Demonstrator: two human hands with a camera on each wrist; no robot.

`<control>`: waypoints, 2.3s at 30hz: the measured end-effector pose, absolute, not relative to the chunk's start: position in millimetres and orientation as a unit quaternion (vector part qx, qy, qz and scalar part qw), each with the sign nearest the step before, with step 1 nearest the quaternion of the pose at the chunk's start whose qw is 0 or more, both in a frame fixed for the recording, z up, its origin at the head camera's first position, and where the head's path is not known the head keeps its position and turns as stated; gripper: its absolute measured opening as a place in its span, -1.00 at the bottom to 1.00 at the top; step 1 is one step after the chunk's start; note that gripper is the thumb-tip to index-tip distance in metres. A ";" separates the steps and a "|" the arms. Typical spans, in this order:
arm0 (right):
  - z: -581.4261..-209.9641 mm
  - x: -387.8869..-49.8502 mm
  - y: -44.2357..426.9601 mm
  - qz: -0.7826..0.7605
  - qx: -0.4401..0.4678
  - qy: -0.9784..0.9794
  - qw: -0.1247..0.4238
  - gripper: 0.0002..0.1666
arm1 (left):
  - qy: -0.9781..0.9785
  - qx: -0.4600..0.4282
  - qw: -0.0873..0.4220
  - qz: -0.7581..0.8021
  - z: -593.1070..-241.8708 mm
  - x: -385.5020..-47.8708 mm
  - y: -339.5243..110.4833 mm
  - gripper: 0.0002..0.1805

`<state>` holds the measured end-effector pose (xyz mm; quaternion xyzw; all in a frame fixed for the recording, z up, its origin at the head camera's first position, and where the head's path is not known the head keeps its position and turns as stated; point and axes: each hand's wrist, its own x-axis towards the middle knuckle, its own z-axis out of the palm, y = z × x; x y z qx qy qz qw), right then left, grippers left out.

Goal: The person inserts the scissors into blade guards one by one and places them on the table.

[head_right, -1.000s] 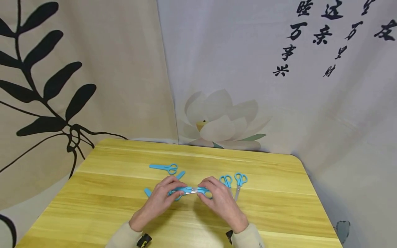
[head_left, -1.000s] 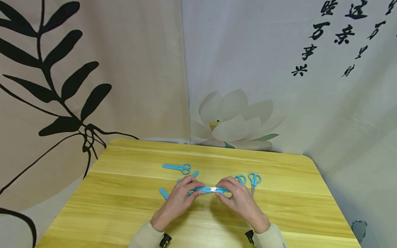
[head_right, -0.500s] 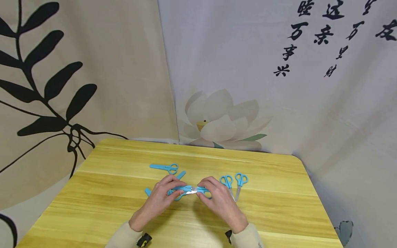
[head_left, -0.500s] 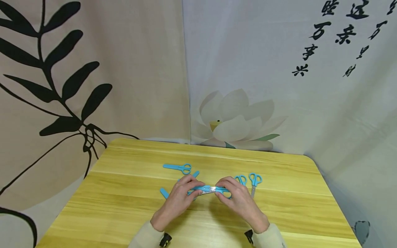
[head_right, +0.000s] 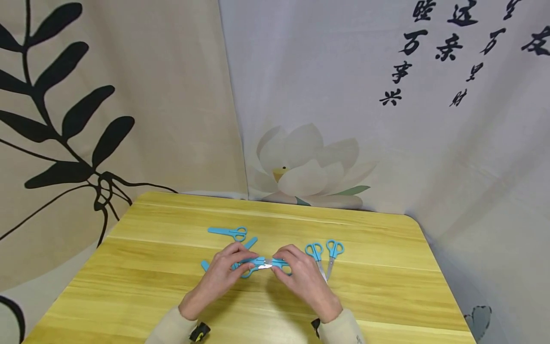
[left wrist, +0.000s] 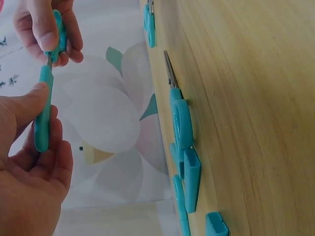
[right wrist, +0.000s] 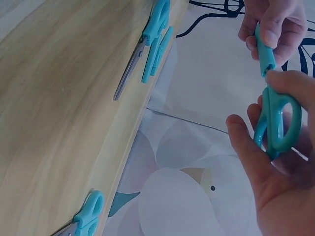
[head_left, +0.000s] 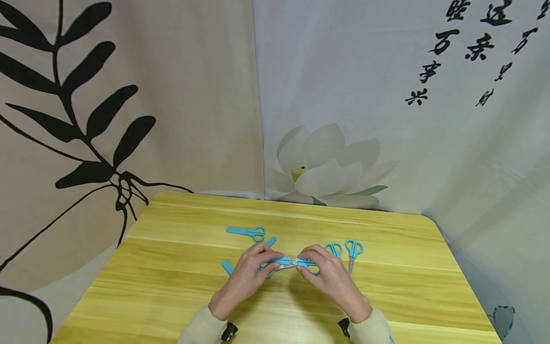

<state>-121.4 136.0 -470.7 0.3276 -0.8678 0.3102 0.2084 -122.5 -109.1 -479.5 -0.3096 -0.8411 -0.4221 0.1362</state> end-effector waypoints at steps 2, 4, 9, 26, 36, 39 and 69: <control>-470.9 -121.4 136.2 0.312 0.325 -0.868 0.207 -0.72 | -0.842 -0.308 0.135 -0.421 -479.4 -122.4 -108.9 -0.76; -470.8 -121.3 136.2 0.315 0.322 -0.869 0.204 -0.73 | -0.843 -0.308 0.134 -0.420 -479.4 -122.2 -108.7 -0.75; -472.4 -121.2 136.4 0.315 0.319 -0.872 0.194 -0.75 | -0.851 -0.314 0.144 -0.395 -479.5 -122.8 -107.7 -0.75; -475.7 -122.9 134.6 0.311 0.341 -0.862 0.208 -0.72 | -0.845 -0.324 0.124 -0.407 -481.1 -125.5 -111.0 -0.76; -477.7 -124.8 134.3 0.318 0.359 -0.851 0.212 -0.71 | -0.844 -0.331 0.108 -0.408 -481.0 -125.4 -114.7 -0.71; -479.2 -125.3 135.6 0.329 0.360 -0.848 0.209 -0.71 | -0.850 -0.335 0.120 -0.388 -481.0 -126.5 -116.0 -0.59; -480.9 -126.4 141.8 0.342 0.363 -0.839 0.217 -0.66 | -0.838 -0.358 0.126 -0.391 -480.8 -130.1 -130.8 -0.71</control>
